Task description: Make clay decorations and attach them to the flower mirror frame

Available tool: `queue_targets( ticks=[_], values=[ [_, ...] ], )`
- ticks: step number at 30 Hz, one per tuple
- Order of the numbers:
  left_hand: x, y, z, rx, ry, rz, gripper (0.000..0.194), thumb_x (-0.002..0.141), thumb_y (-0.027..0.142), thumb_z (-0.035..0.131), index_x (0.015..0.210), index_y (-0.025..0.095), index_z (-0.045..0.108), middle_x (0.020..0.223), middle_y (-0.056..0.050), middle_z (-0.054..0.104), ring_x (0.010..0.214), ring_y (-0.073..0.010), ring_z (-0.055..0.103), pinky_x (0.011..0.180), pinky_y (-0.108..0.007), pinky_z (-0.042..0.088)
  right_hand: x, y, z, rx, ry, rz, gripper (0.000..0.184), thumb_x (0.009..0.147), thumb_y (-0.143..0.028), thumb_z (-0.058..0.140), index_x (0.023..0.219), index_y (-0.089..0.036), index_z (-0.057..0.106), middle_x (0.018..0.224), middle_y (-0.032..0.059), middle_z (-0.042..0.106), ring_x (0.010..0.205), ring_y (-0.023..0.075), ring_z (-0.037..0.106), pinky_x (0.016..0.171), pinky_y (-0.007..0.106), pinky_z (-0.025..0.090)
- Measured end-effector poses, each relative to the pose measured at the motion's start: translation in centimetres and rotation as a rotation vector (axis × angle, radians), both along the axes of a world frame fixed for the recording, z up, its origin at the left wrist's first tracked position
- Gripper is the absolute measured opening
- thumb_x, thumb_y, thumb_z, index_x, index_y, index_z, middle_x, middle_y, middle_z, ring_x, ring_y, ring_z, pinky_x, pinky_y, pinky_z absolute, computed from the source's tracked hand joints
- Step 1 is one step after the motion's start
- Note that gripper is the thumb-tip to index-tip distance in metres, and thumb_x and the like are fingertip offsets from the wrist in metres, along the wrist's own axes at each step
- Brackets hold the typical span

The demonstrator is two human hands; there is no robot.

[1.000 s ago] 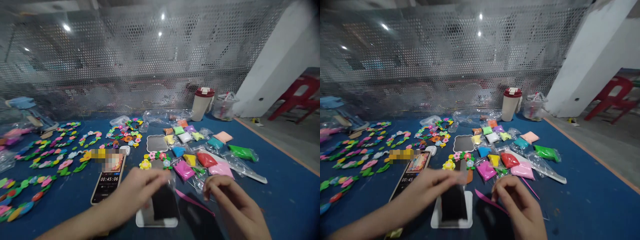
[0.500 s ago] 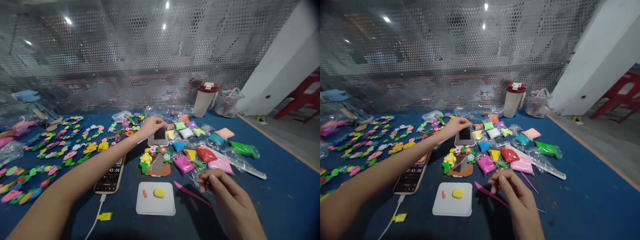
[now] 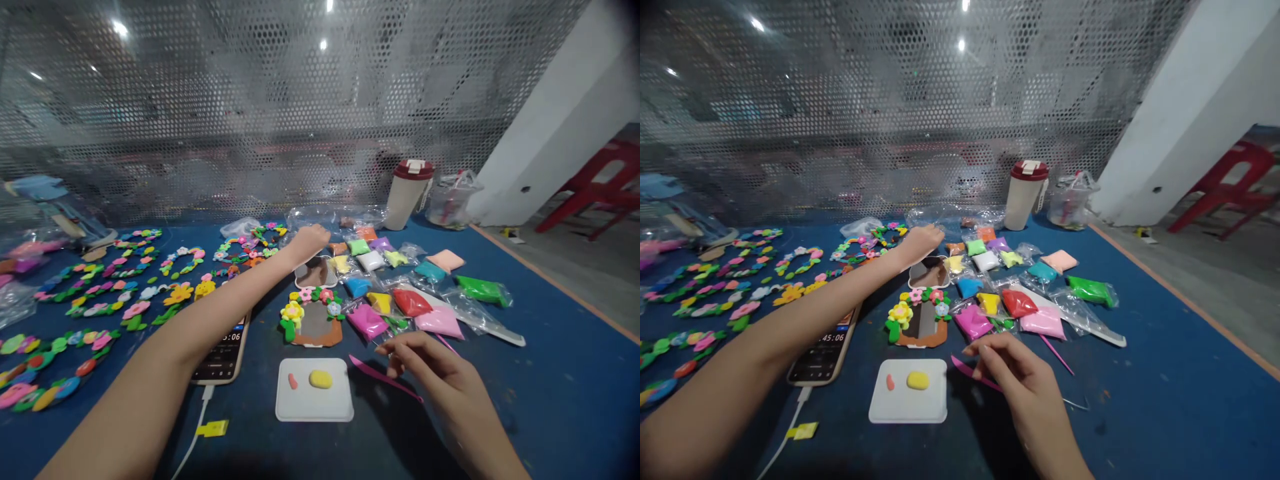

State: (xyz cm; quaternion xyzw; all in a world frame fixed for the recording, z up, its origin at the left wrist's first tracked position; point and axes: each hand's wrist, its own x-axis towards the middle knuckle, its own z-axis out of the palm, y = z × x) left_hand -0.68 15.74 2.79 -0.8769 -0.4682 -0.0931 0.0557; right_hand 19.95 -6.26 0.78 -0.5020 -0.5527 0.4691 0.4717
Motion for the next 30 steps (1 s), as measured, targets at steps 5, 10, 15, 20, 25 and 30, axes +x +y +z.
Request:
queue_targets(
  ticks=[5,10,15,20,25,30],
  values=[
    [0.8,-0.4,-1.0,-0.025,-0.017,-0.007,0.032,0.089,0.031,0.055,0.117,0.015,0.053,0.117,-0.009,0.056,0.098,-0.0218,0.059,0.081,-0.042,0.051,-0.7,-0.1,0.5,-0.022,-0.016,-0.060,0.023,0.073,-0.042,0.067,0.072,-0.019,0.065,0.064,0.0012,0.060,0.059,0.0142,0.056,0.055,0.025,0.048],
    [0.6,-2.4,0.4,-0.060,-0.134,-0.093,0.032,0.090,0.031,0.055,0.117,0.016,0.053,0.117,-0.009,0.056,0.098,-0.0217,0.059,0.081,-0.042,0.051,-1.2,-0.2,0.4,-0.051,0.014,-0.036,0.020,0.071,-0.039,0.069,0.072,-0.019,0.066,0.065,0.0010,0.062,0.058,0.0136,0.057,0.056,0.026,0.048],
    [-0.5,-9.1,2.9,-0.144,-0.270,-0.223,0.021,0.093,0.018,0.045,0.112,0.015,0.055,0.108,-0.007,0.064,0.099,-0.0170,0.060,0.085,-0.031,0.048,-1.5,0.6,0.6,-0.120,0.076,0.114,0.021,0.076,-0.039,0.066,0.081,-0.019,0.069,0.076,0.0041,0.069,0.061,0.0136,0.061,0.062,0.029,0.051],
    [-2.4,-15.8,4.5,-0.211,-0.350,-0.285,0.019,0.091,0.022,0.051,0.109,0.017,0.057,0.107,-0.006,0.065,0.100,-0.0162,0.059,0.086,-0.027,0.045,-2.9,1.6,1.9,-0.241,0.216,0.289,0.017,0.079,-0.035,0.065,0.081,-0.019,0.069,0.068,0.0010,0.067,0.059,0.0104,0.059,0.062,0.025,0.048],
    [-2.8,-18.4,3.4,-0.255,-0.540,-0.344,0.021,0.085,0.027,0.061,0.103,0.017,0.059,0.099,-0.005,0.063,0.096,-0.0163,0.055,0.083,-0.026,0.044,-4.8,2.3,1.9,-0.248,0.301,0.382,0.015,0.082,-0.033,0.063,0.081,-0.019,0.069,0.068,-0.0010,0.065,0.062,0.0079,0.057,0.060,0.020,0.042],
    [-2.3,-18.5,1.4,-0.049,-0.518,-0.320,0.015,0.091,0.020,0.050,0.098,0.016,0.062,0.092,-0.006,0.064,0.088,-0.0176,0.055,0.078,-0.030,0.045,-5.7,2.6,0.8,-0.353,0.433,0.376,0.018,0.079,-0.035,0.067,0.078,-0.017,0.070,0.068,-0.0012,0.064,0.062,0.0067,0.056,0.061,0.019,0.041]
  ],
)
